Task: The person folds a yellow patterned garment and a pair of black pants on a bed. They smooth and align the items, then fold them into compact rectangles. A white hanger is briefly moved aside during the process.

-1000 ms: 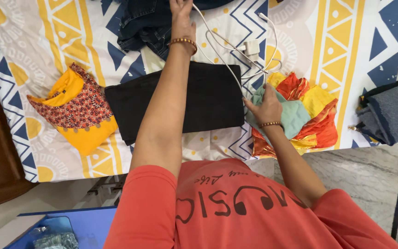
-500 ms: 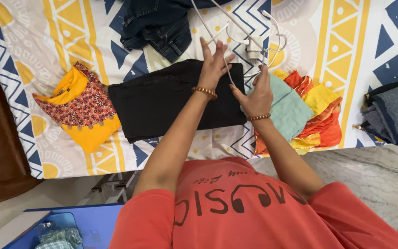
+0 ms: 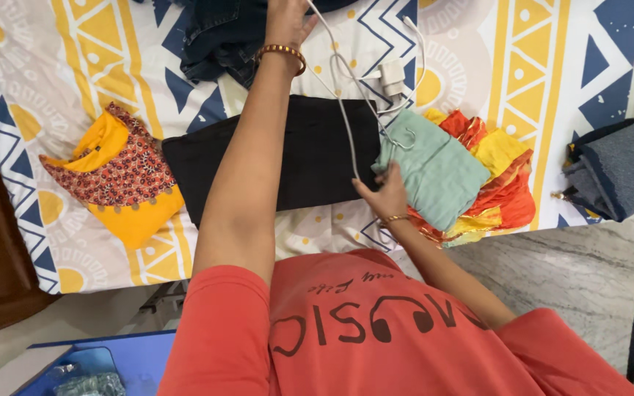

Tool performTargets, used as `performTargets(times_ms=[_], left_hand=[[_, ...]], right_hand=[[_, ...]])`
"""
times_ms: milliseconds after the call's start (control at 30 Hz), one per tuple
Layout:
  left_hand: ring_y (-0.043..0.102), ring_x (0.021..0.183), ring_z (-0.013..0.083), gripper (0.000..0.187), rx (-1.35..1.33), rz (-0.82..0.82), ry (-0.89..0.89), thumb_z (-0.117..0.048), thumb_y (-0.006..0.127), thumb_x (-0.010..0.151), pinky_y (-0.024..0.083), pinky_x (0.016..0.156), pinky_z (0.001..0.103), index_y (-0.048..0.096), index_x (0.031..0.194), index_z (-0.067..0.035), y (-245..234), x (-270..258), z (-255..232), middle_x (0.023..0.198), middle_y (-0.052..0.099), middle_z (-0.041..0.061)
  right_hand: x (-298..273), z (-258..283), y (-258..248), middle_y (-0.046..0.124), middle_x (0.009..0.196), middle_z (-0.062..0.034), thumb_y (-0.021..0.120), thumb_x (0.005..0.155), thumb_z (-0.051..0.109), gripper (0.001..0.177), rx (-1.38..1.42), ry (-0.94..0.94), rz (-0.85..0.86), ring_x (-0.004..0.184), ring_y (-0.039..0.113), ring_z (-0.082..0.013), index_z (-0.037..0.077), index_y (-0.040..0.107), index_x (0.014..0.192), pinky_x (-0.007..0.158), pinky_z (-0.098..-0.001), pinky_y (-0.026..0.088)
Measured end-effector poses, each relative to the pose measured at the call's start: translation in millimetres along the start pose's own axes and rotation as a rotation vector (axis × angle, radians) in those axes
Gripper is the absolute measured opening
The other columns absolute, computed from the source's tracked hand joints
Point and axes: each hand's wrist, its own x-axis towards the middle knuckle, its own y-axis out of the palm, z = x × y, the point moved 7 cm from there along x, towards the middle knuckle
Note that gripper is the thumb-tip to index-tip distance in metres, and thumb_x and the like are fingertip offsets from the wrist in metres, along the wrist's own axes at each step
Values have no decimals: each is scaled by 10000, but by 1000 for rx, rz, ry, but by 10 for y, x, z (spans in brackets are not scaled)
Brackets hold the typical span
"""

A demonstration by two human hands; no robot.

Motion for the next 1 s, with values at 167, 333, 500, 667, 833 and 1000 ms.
performTargets(times_ms=[167, 333, 500, 667, 833, 1000], left_hand=[[682, 1160, 247, 514, -24, -10, -27, -301, 689, 916, 548, 956, 570, 420, 1322, -138, -151, 131, 186, 1226, 660, 101], [637, 796, 208, 736, 362, -47, -49, -426, 718, 941, 527, 679, 386, 309, 1472, -124, -131, -262, -126, 916, 658, 116], [724, 688, 202, 896, 577, -78, -89, -469, 718, 939, 558, 537, 284, 156, 1562, -156, -66, -746, -264, 813, 720, 122], [782, 786, 259, 799, 1052, -140, 195, -471, 724, 920, 596, 690, 394, 257, 1491, -163, 178, -1322, -353, 925, 817, 74], [722, 959, 326, 262, 1283, 65, -23, -365, 688, 913, 563, 822, 465, 659, 1093, -177, 514, -2198, 438, 990, 753, 97], [687, 1023, 379, 289, 1324, 352, -119, -306, 722, 881, 550, 884, 479, 670, 1077, -100, 883, -2719, 1328, 1077, 719, 182]], right_hand=[[164, -156, 240, 676, 1143, -243, 883, 747, 449, 1024, -167, -93, -226, 995, 686, -378, -88, 370, 1450, 837, -448, 561], [250, -294, 130, 650, 1205, -321, 873, 745, 508, 1088, -389, 14, -225, 964, 668, -459, -85, 317, 1468, 795, -507, 552], [212, -272, 284, 700, 1064, -298, 842, 758, 548, 1047, -324, 307, 55, 957, 686, -466, -6, 305, 1466, 818, -523, 548], [233, -321, 274, 710, 977, -288, 863, 718, 556, 1083, -282, 377, 52, 921, 695, -467, 12, 293, 1461, 794, -522, 553], [186, -367, 239, 703, 1000, -286, 888, 696, 545, 1069, -281, 404, -23, 919, 695, -469, 26, 301, 1424, 775, -528, 553], [115, -572, 324, 716, 977, -289, 786, 824, 414, 836, -299, 431, 39, 927, 693, -489, 11, 325, 1393, 781, -566, 543]])
